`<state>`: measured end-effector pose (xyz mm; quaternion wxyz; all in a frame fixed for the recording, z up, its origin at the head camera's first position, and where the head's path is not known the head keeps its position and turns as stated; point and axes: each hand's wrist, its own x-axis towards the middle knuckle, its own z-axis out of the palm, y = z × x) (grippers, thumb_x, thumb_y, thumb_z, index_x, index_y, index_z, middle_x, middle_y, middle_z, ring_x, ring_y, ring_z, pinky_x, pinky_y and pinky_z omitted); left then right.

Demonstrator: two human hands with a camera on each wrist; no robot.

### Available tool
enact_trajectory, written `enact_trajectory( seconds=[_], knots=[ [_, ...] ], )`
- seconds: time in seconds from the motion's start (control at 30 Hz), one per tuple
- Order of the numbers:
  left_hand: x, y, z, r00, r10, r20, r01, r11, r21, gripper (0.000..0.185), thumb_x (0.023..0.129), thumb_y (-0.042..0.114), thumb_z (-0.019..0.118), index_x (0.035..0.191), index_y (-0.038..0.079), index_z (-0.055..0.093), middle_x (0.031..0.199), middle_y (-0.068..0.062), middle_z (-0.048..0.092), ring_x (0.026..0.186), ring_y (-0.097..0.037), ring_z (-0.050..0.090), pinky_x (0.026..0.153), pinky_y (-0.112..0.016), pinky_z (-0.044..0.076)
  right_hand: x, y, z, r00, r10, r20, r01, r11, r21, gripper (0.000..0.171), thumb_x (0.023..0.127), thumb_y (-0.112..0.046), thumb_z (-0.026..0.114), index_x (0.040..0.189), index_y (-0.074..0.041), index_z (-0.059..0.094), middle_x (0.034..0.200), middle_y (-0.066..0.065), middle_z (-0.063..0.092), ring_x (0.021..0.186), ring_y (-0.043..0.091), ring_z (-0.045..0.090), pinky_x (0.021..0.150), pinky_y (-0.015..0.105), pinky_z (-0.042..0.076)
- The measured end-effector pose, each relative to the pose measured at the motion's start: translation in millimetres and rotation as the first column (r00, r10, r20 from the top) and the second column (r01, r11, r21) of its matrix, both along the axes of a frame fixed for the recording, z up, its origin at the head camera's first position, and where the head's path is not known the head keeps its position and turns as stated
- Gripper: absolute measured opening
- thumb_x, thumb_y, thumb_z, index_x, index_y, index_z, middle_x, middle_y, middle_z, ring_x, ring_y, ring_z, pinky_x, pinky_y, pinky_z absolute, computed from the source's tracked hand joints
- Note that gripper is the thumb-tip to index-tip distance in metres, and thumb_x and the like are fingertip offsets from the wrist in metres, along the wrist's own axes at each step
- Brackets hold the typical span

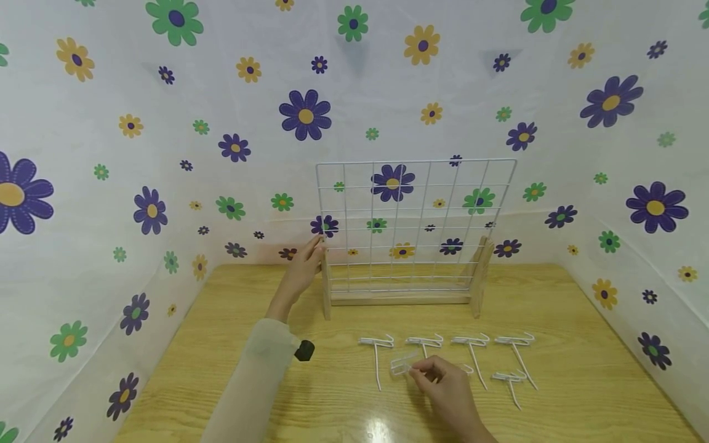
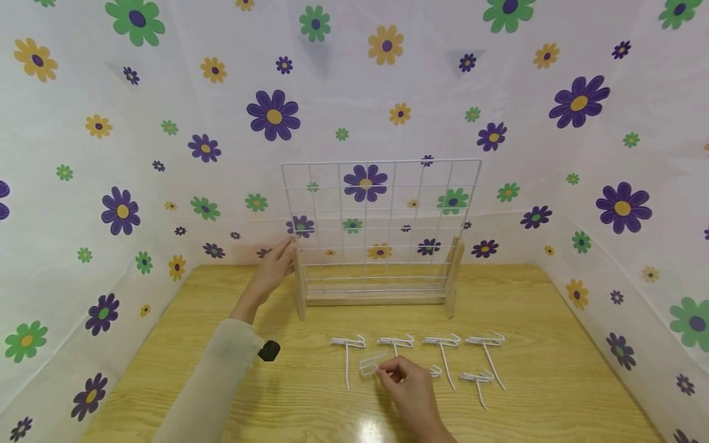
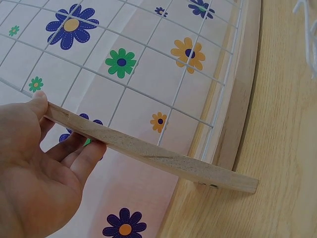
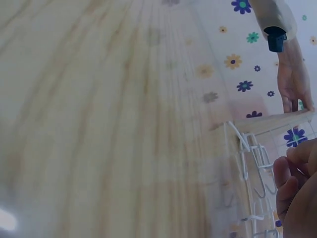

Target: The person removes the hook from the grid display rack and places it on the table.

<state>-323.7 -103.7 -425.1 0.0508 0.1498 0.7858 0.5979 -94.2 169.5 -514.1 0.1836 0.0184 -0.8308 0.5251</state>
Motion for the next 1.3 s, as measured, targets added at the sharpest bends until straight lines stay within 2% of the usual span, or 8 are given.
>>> enact_trajectory(
  seconds=[0.2, 0.57, 0.93, 1.13, 1.3],
  knots=[
    [-2.0, 0.1, -1.6, 1.000, 0.011, -0.001, -0.011, 1.000, -0.002, 0.055, 0.114, 0.036, 0.038, 0.165, 0.018, 0.027, 0.162, -0.020, 0.037, 0.144, -0.040, 0.043, 0.115, -0.046, 0.044, -0.9, -1.8, -1.6, 1.000, 0.012, 0.027, -0.012, 1.000, -0.006, 0.013, 0.083, 0.008, 0.080, 0.082, -0.004, 0.074, 0.071, -0.005, 0.068, 0.057, 0.003, 0.053, 0.043, 0.016, 0.042],
    [-3.7, 0.1, -1.1, 1.000, 0.014, -0.008, -0.014, 1.000, -0.021, 0.054, 0.114, 0.035, 0.038, 0.165, 0.020, 0.028, 0.162, -0.018, 0.037, 0.144, -0.040, 0.043, 0.114, -0.046, 0.046, -1.4, -4.4, -1.2, 0.993, 0.005, 0.120, -0.005, 1.000, -0.001, 0.010, 0.085, 0.006, 0.080, 0.083, -0.003, 0.074, 0.072, -0.001, 0.069, 0.053, 0.004, 0.051, 0.043, 0.013, 0.038],
    [-2.3, 0.0, 0.5, 1.000, 0.019, -0.008, -0.019, 0.999, -0.028, 0.055, 0.114, 0.038, 0.039, 0.165, 0.020, 0.028, 0.164, -0.017, 0.035, 0.145, -0.039, 0.041, 0.114, -0.046, 0.045, 1.7, -7.8, 1.9, 0.980, -0.039, 0.195, 0.030, 0.998, 0.049, 0.013, 0.082, -0.001, 0.085, 0.082, -0.005, 0.073, 0.073, -0.003, 0.068, 0.056, 0.005, 0.054, 0.047, 0.016, 0.047],
    [-2.0, 0.2, 0.2, 1.000, 0.026, -0.007, -0.026, 0.999, -0.030, 0.055, 0.114, 0.037, 0.039, 0.165, 0.020, 0.029, 0.163, -0.017, 0.036, 0.145, -0.040, 0.042, 0.114, -0.046, 0.045, 4.9, -9.4, 2.1, 0.979, -0.031, 0.201, 0.010, 0.994, 0.105, 0.015, 0.081, -0.005, 0.087, 0.085, -0.007, 0.073, 0.075, -0.005, 0.068, 0.063, 0.004, 0.056, 0.056, 0.018, 0.053],
    [-1.7, -0.3, -1.1, 1.000, 0.024, -0.009, -0.024, 0.999, -0.022, 0.054, 0.114, 0.034, 0.039, 0.165, 0.018, 0.028, 0.162, -0.019, 0.038, 0.144, -0.040, 0.042, 0.114, -0.047, 0.045, 5.6, -8.4, -0.2, 0.976, -0.008, 0.216, -0.019, 0.992, 0.121, 0.015, 0.081, -0.006, 0.087, 0.085, -0.008, 0.073, 0.074, -0.007, 0.067, 0.065, 0.003, 0.056, 0.059, 0.018, 0.053]
  ],
)
